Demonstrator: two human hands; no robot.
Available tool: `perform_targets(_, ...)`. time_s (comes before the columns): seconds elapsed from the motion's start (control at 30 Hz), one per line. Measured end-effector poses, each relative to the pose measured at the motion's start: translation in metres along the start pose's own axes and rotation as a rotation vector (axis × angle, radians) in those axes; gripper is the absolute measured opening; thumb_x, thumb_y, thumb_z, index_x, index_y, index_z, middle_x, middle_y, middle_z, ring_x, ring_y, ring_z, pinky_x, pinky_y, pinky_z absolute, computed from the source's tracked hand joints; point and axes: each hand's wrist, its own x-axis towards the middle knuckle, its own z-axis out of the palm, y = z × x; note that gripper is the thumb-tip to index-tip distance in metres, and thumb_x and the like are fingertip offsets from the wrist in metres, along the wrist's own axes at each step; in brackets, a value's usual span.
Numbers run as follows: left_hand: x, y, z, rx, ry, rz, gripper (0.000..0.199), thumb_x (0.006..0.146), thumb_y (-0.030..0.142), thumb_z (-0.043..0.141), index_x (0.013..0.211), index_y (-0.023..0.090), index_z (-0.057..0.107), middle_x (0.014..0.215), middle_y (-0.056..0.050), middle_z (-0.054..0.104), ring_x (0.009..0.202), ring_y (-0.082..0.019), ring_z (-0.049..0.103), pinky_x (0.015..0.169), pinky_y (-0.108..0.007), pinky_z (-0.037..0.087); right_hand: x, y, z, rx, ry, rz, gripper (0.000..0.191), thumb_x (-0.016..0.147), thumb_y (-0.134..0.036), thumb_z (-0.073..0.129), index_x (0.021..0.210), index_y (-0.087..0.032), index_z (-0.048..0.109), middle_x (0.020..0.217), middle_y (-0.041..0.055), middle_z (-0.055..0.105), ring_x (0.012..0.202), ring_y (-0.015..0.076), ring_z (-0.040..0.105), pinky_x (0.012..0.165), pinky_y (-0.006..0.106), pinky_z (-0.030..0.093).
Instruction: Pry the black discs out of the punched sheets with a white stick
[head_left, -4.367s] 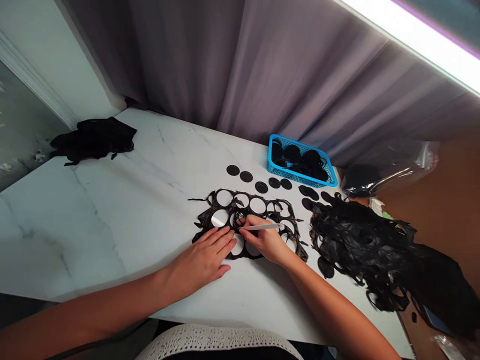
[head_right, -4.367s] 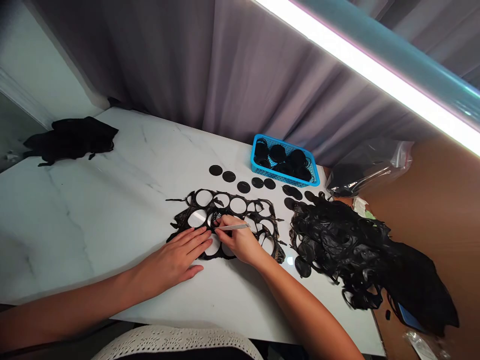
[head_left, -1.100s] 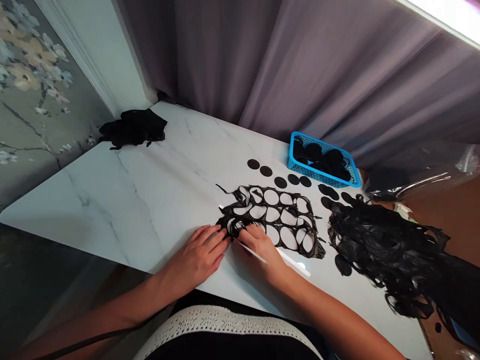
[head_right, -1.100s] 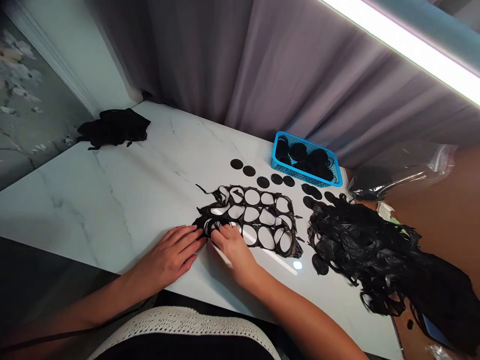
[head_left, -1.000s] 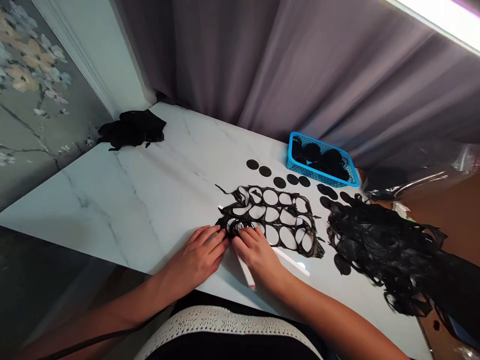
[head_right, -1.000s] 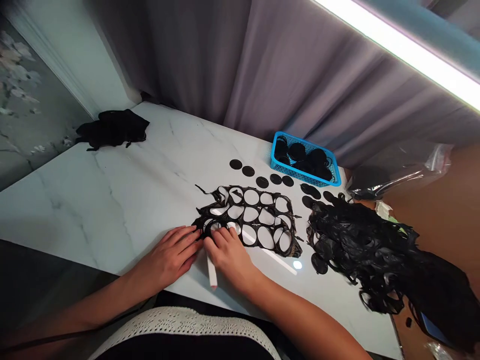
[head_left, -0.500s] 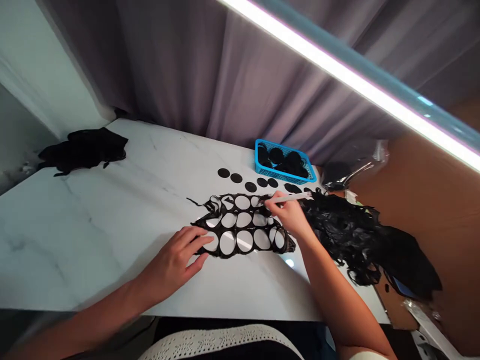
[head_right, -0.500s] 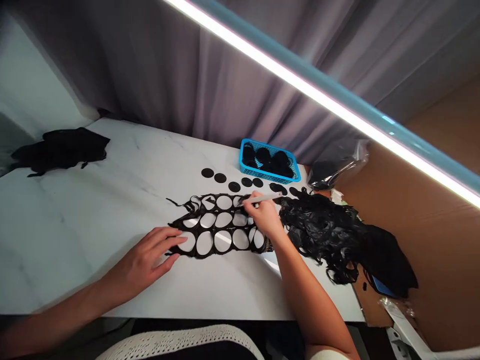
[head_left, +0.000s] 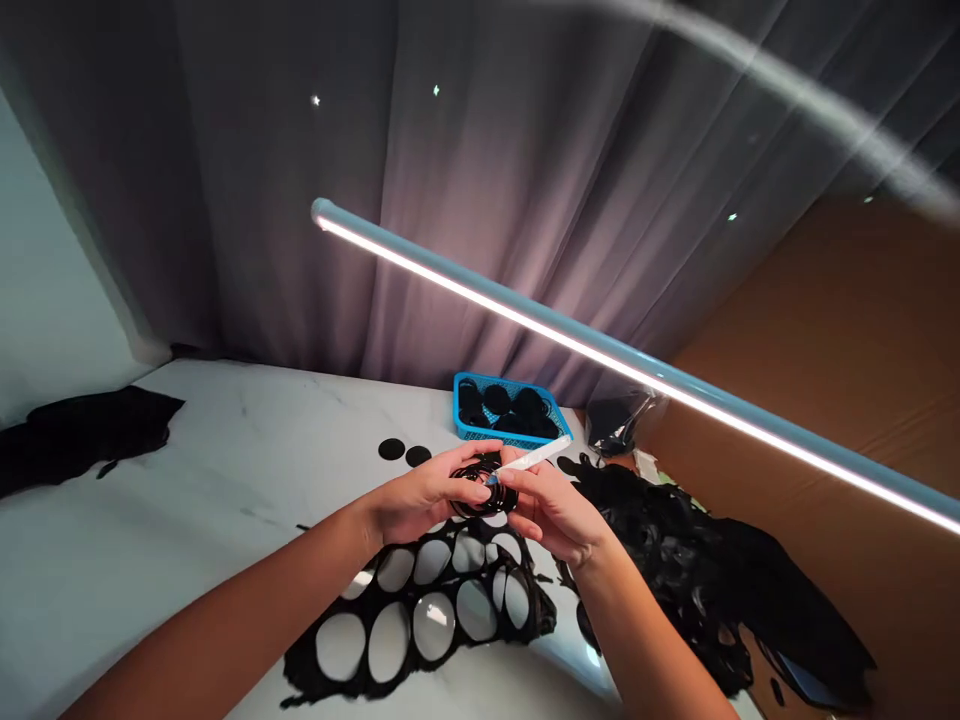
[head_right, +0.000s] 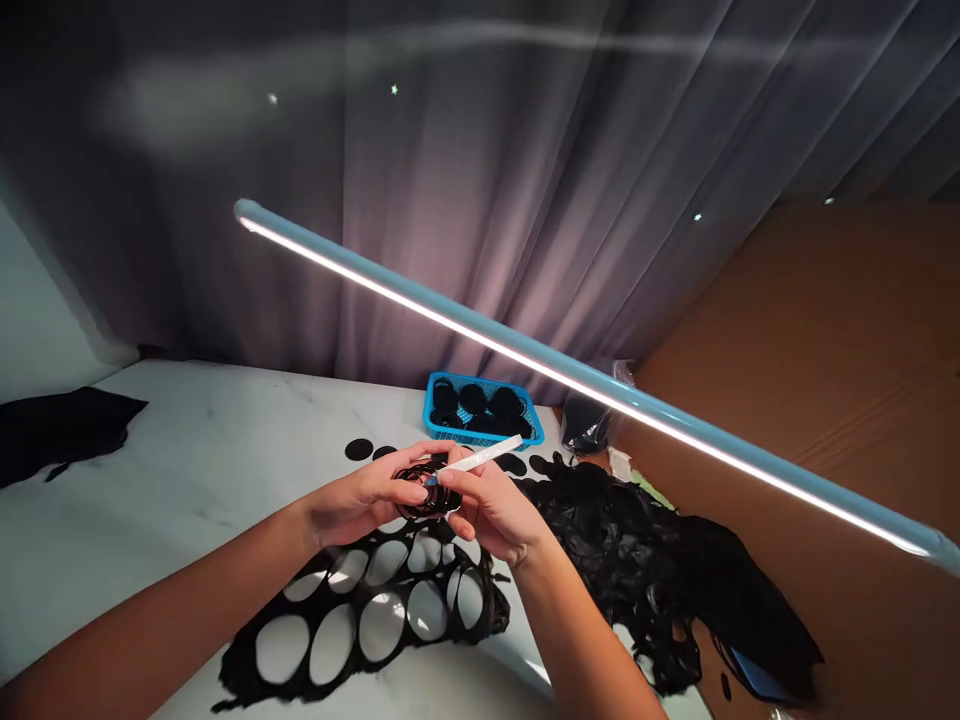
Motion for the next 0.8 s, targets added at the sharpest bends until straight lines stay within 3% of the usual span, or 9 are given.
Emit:
perform_targets(0.1,0.017,-0.001,-0.008,0.054,0.133,-0.009,0.062,0.080,0.028,0.075,0.136,0.022,0.051,0.110,-0.006,0.067,0.102,-0.020,0.066,0.093,-0.035,0.047,0.008,0.002,-0.022,0.044,0.059,-0.032,0.035,0.074,-0.030,0.082,0.073,-0.020,0.048,0.071,-0.0049,0.054,0.052,0.0049,0.047,0.031,0.011,0.030)
perform_targets(0.17,0.026,-0.005,-0.012,0.104,0.198,-0.015,0.057,0.083,0.031,0.074,0.135,0.020,0.052,0.100,-0.006,0.070,0.099,-0.021,0.068,0.094,-0.037,0.047,0.014,0.005,-0.034,0.057,0.090,-0.025,0.035,0.074,-0.030,0.082,0.074,-0.020,0.048,0.073,-0.0038,0.056,0.059,0.0070,0.054,0.034,0.011,0.031)
perform_targets(0.33,0.037,-0.016,-0.016,-0.005,0.377,-0.063,0.041,0.091,0.024,0.065,0.129,0.015,0.054,0.104,-0.011,0.073,0.108,-0.024,0.069,0.099,-0.044,0.048,0.027,0.010,-0.051,0.127,0.162,-0.009,0.034,0.070,-0.027,0.085,0.078,-0.018,0.053,0.079,-0.0020,0.063,0.073,0.0102,0.065,0.055,0.016,0.049)
perform_targets(0.53,0.033,-0.015,-0.024,-0.242,0.337,-0.132,0.035,0.094,0.020,0.058,0.129,0.014,0.058,0.115,-0.014,0.071,0.115,-0.027,0.066,0.105,-0.049,0.048,0.030,0.009,-0.060,0.165,0.169,0.043,0.031,0.070,-0.024,0.085,0.077,-0.017,0.055,0.079,0.0013,0.069,0.078,0.0131,0.071,0.070,0.022,0.055)
perform_targets(0.7,0.029,-0.010,-0.033,-0.298,0.251,-0.172,0.043,0.102,0.043,0.045,0.133,0.016,0.055,0.126,-0.015,0.066,0.117,-0.031,0.065,0.107,-0.055,0.045,0.028,0.008,-0.063,0.162,0.132,0.054,0.033,0.073,-0.027,0.084,0.078,-0.019,0.052,0.088,0.0027,0.072,0.088,0.0165,0.073,0.078,0.027,0.058)
perform_targets(0.8,0.027,-0.007,-0.034,-0.301,0.211,-0.177,0.045,0.103,0.047,0.037,0.135,0.018,0.051,0.129,-0.014,0.064,0.115,-0.032,0.066,0.107,-0.056,0.044,0.027,0.008,-0.064,0.179,0.131,0.062,0.032,0.072,-0.025,0.084,0.078,-0.019,0.053,0.087,0.0021,0.072,0.084,0.0154,0.073,0.076,0.026,0.059)
